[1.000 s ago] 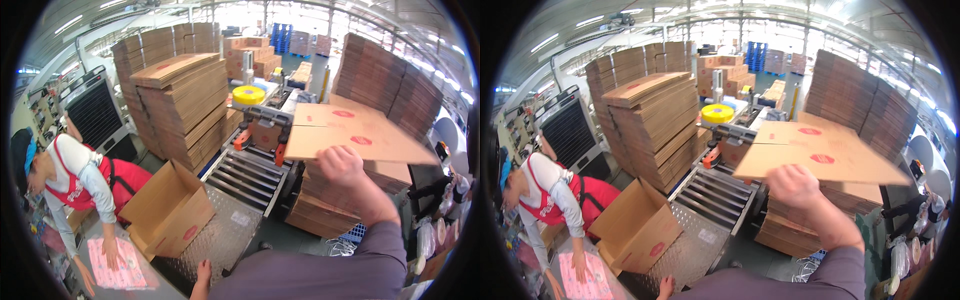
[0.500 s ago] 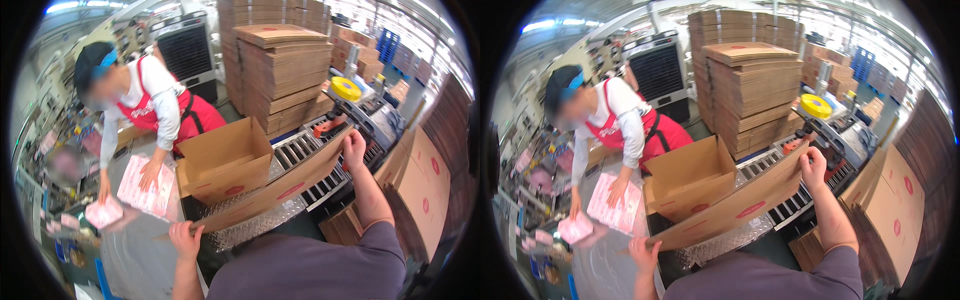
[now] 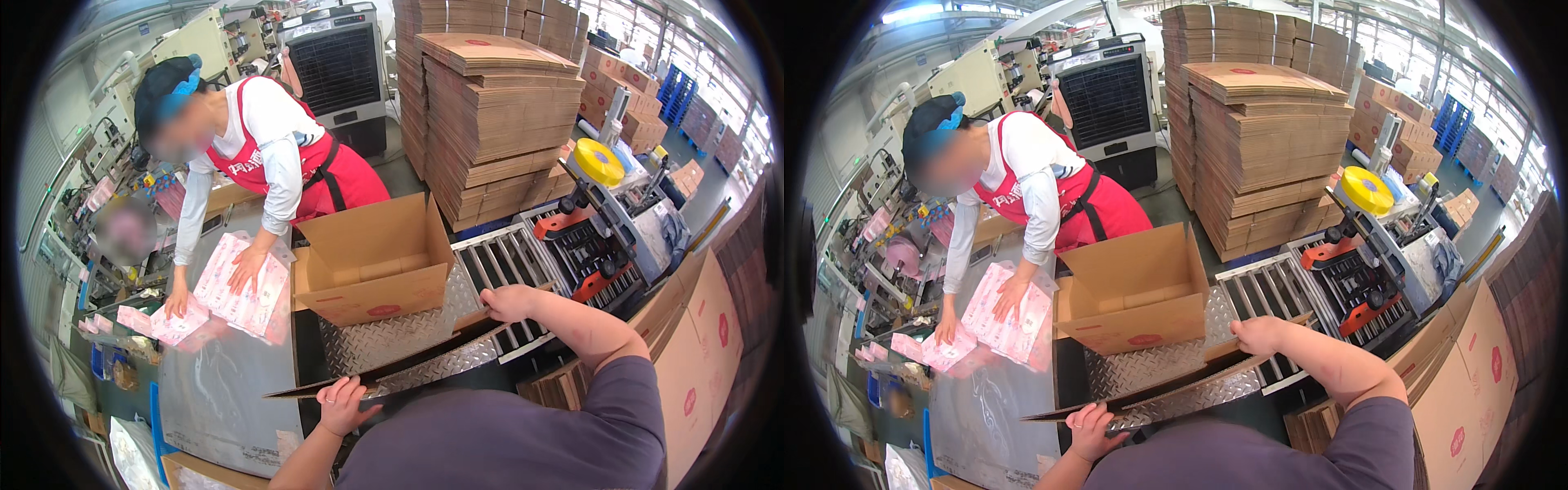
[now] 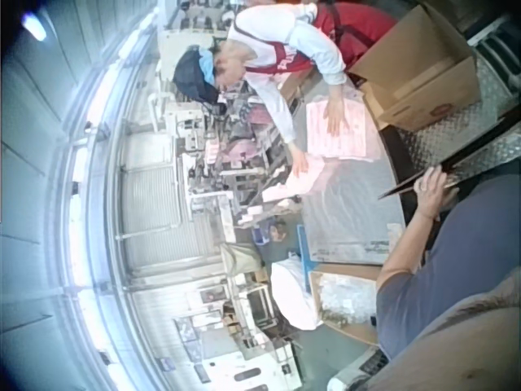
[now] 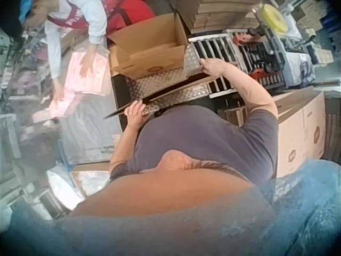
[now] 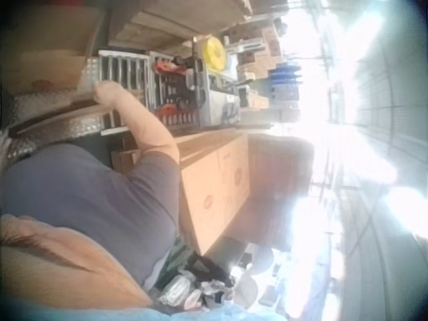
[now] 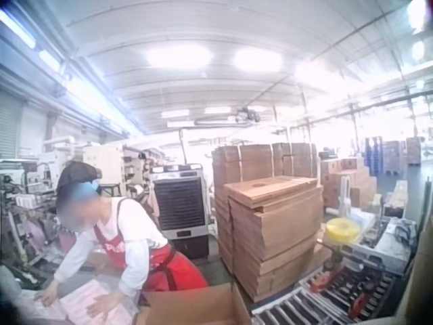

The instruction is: The person places stacks of pink bags into cardboard boxes at a packaging station, then pushes the filled boxes onto a conveyor belt.

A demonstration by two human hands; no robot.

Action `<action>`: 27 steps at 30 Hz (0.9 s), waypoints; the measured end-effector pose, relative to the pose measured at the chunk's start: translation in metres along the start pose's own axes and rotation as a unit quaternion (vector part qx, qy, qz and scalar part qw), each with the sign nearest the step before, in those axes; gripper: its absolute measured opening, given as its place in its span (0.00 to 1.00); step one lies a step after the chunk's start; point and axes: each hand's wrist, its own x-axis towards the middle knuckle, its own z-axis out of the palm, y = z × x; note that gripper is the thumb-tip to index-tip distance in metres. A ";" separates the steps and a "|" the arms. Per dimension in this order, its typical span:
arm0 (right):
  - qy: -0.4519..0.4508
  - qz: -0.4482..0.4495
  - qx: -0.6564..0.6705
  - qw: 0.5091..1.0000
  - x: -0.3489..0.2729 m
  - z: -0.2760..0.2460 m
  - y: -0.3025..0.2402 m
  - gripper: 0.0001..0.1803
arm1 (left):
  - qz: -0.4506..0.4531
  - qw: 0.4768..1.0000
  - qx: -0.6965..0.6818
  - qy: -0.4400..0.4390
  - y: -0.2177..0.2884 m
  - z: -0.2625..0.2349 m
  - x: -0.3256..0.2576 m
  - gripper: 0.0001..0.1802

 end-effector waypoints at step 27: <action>0.322 -0.173 -0.099 0.925 0.099 -0.067 -0.028 0.24 | -0.073 0.982 0.000 -0.175 0.032 0.082 0.086 0.44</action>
